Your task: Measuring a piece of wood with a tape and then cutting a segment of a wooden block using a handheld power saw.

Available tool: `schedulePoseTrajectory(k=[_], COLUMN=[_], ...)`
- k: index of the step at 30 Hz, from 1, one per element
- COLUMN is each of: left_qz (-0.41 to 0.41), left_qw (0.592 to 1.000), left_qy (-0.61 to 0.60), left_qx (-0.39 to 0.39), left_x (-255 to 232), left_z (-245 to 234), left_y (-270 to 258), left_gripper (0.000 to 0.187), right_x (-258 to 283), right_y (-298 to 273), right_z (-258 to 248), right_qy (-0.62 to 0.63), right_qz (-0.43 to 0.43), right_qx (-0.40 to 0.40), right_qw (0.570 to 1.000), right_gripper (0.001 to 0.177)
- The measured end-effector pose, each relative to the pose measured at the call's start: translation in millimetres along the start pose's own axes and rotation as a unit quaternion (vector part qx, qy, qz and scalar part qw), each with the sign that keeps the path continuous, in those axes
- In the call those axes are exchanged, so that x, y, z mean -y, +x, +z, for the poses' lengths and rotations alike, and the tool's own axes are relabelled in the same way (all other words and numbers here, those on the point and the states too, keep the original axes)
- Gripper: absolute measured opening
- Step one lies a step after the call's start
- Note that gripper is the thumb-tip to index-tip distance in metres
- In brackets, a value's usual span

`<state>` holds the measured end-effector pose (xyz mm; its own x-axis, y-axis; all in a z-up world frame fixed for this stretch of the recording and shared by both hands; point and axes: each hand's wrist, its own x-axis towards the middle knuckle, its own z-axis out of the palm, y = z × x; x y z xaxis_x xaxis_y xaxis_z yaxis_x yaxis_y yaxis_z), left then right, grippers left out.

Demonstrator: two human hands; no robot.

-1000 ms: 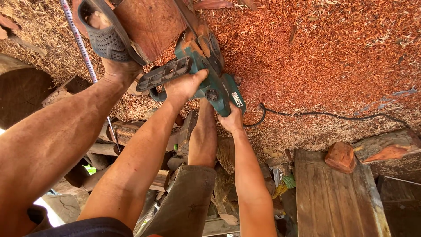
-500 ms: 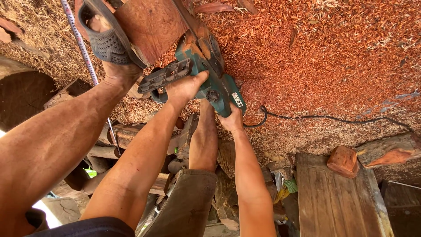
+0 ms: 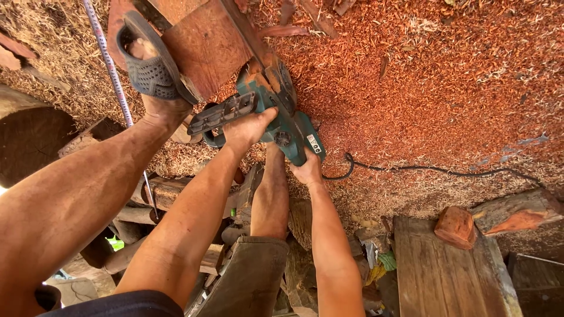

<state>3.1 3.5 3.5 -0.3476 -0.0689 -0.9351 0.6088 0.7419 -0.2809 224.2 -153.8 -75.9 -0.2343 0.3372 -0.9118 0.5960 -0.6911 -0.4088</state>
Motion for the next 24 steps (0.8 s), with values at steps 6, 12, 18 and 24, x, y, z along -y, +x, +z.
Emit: schedulePoseTrajectory(k=[6, 12, 18, 24], left_qz=[0.023, 0.013, 0.041, 0.041], left_qw=[0.999, 0.999, 0.997, 0.995], left_qy=[0.033, 0.031, 0.005, -0.043], left_qx=[-0.015, -0.014, -0.066, -0.081], left_x=[15.6, -1.6, 5.7, -6.3], left_z=[13.2, -2.7, 1.4, -9.7], left_y=[18.4, 1.9, 10.1, -10.2], left_gripper=[0.084, 0.087, 0.088, 0.080], right_x=[-2.2, 3.6, 11.1, 9.5], right_y=[-4.6, -10.3, -16.6, -20.5], right_z=[-0.2, -14.8, -20.2, -21.7], right_qy=[0.008, -0.010, -0.019, -0.020], right_qz=[0.004, -0.003, 0.004, 0.027], right_qx=[0.004, -0.007, 0.001, 0.010], right_qw=[1.000, 1.000, 1.000, 0.999], right_gripper=[0.040, 0.045, 0.048, 0.050])
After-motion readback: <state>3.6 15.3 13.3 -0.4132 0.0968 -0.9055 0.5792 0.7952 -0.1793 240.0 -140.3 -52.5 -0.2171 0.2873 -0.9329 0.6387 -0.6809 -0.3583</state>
